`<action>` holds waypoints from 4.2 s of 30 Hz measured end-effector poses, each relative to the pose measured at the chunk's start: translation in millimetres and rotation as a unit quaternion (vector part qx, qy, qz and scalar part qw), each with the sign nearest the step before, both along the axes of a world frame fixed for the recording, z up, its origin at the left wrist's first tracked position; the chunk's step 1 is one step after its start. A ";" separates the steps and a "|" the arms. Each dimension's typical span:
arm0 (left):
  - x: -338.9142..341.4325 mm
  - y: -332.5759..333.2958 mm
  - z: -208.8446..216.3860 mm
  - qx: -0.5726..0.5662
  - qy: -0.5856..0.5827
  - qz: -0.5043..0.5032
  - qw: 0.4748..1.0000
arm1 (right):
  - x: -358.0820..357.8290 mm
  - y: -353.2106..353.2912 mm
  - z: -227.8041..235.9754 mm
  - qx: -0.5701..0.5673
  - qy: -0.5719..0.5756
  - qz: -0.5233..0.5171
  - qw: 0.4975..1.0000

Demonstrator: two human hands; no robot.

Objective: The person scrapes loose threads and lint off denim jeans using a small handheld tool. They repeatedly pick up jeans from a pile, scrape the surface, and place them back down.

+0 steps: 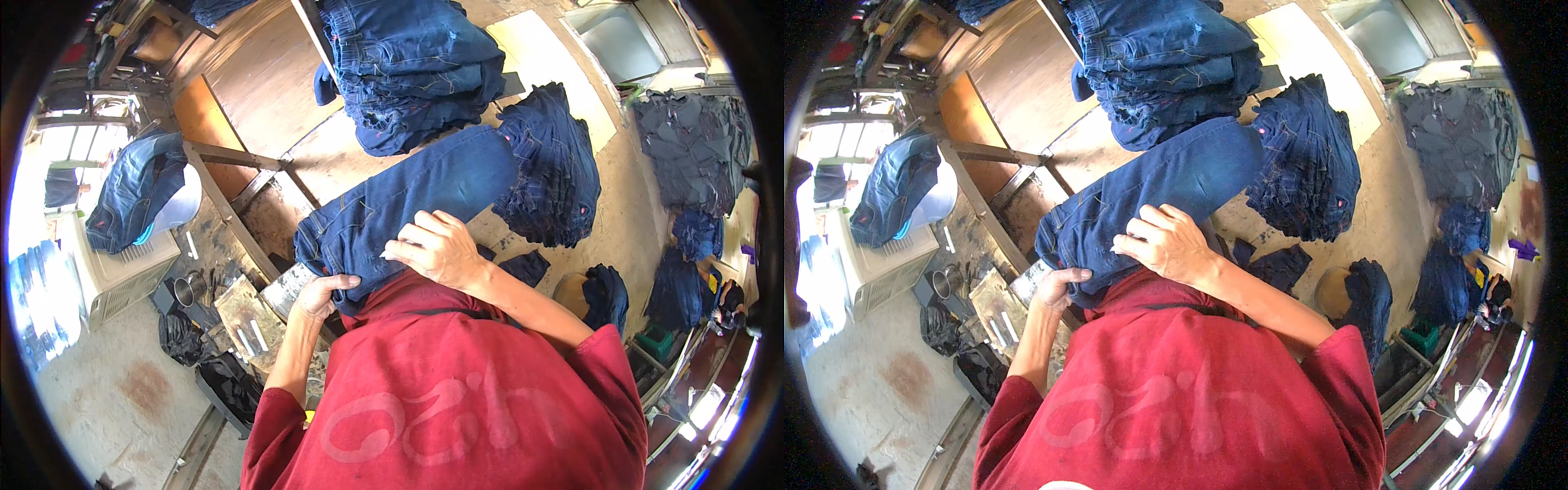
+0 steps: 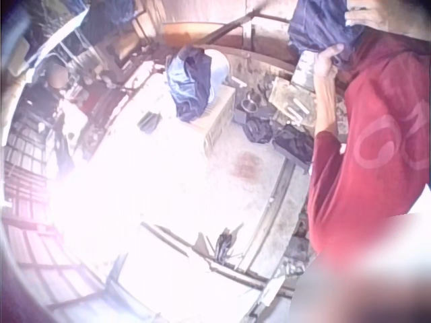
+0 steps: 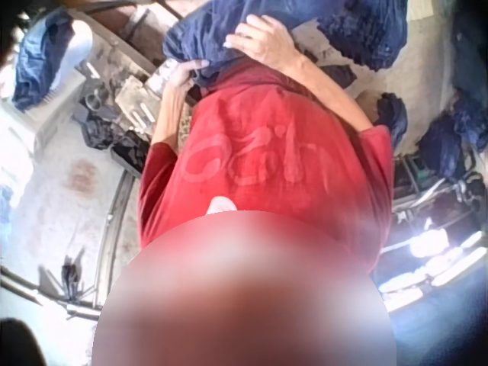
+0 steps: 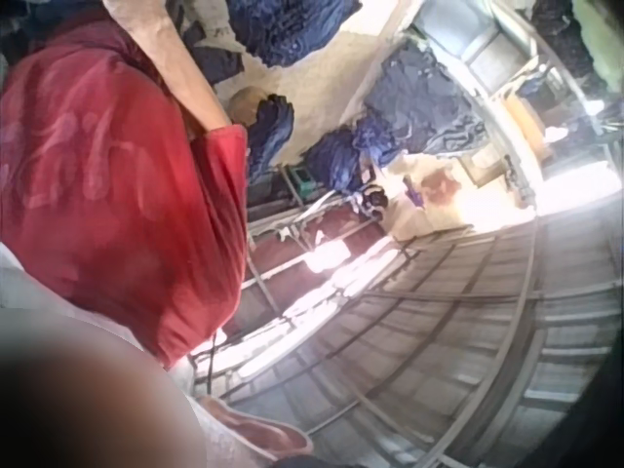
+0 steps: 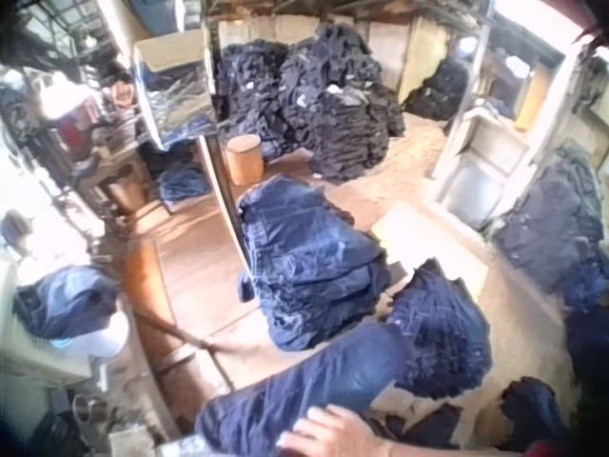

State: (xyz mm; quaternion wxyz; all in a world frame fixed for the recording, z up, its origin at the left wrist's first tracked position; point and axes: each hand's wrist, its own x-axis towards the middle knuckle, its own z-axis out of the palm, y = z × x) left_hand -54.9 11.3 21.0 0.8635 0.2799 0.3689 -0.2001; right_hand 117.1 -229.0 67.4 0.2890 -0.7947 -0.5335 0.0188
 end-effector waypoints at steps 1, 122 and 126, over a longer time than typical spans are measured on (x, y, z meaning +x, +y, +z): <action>-1.0 -0.3 -1.3 -0.003 0.002 0.003 1.000 | 1.3 -0.1 -0.7 0.020 -0.001 0.029 0.999; 155.0 -209.4 -45.2 0.097 0.072 0.050 0.991 | 123.8 -137.2 -116.1 -0.054 0.436 -0.175 0.881; 161.8 -197.3 -40.3 0.307 -0.077 -0.175 0.932 | 120.4 -145.7 -93.4 -0.048 0.388 -0.220 0.894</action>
